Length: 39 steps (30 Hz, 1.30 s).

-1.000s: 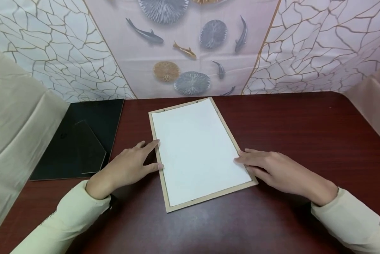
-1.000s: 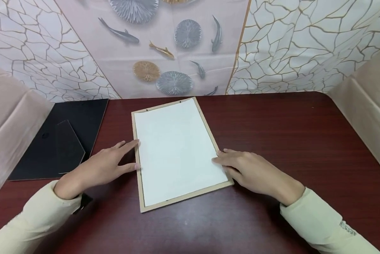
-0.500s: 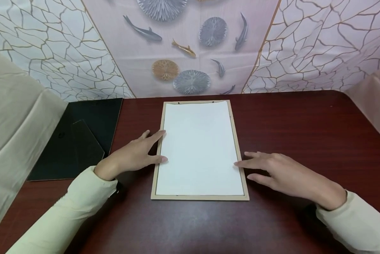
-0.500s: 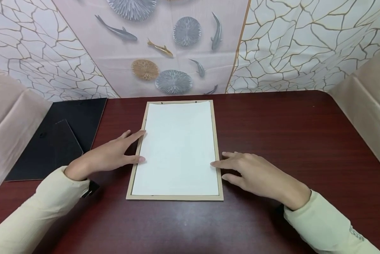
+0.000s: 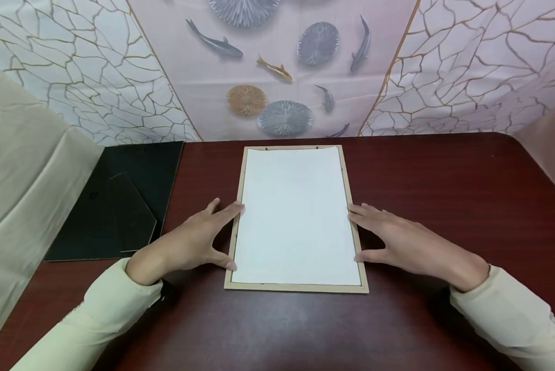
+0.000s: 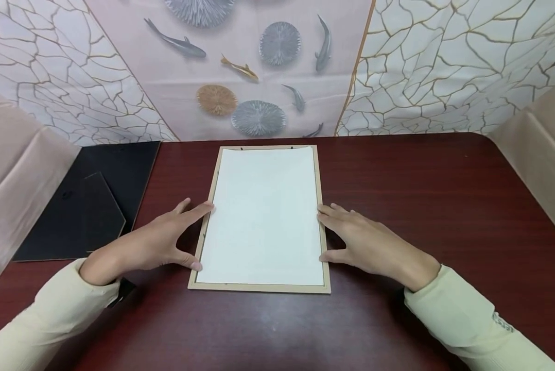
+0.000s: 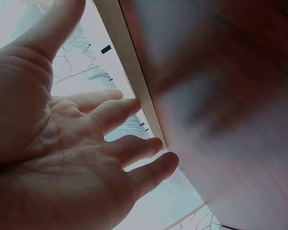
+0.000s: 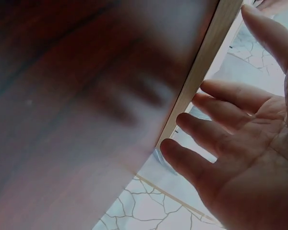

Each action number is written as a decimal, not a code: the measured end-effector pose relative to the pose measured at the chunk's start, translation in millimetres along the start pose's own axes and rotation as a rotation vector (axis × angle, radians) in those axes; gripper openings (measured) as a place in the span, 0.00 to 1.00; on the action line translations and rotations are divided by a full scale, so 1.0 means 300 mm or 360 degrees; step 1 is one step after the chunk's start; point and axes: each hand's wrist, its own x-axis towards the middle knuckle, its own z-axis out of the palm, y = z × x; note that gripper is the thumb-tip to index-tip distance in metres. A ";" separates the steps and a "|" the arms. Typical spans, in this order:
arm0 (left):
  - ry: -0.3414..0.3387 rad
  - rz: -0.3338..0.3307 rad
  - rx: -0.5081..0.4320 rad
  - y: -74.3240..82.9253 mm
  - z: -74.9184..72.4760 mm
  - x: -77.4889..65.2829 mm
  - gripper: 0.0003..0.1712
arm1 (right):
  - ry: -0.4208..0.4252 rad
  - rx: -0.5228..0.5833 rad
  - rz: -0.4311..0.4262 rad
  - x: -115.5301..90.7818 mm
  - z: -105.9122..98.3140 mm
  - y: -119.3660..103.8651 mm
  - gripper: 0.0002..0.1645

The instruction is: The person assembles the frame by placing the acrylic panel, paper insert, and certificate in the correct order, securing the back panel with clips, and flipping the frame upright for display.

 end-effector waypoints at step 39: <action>0.0083 0.0176 0.0049 0.053 0.046 0.054 0.54 | -0.0115 0.0255 0.0153 -0.020 -0.049 0.150 0.69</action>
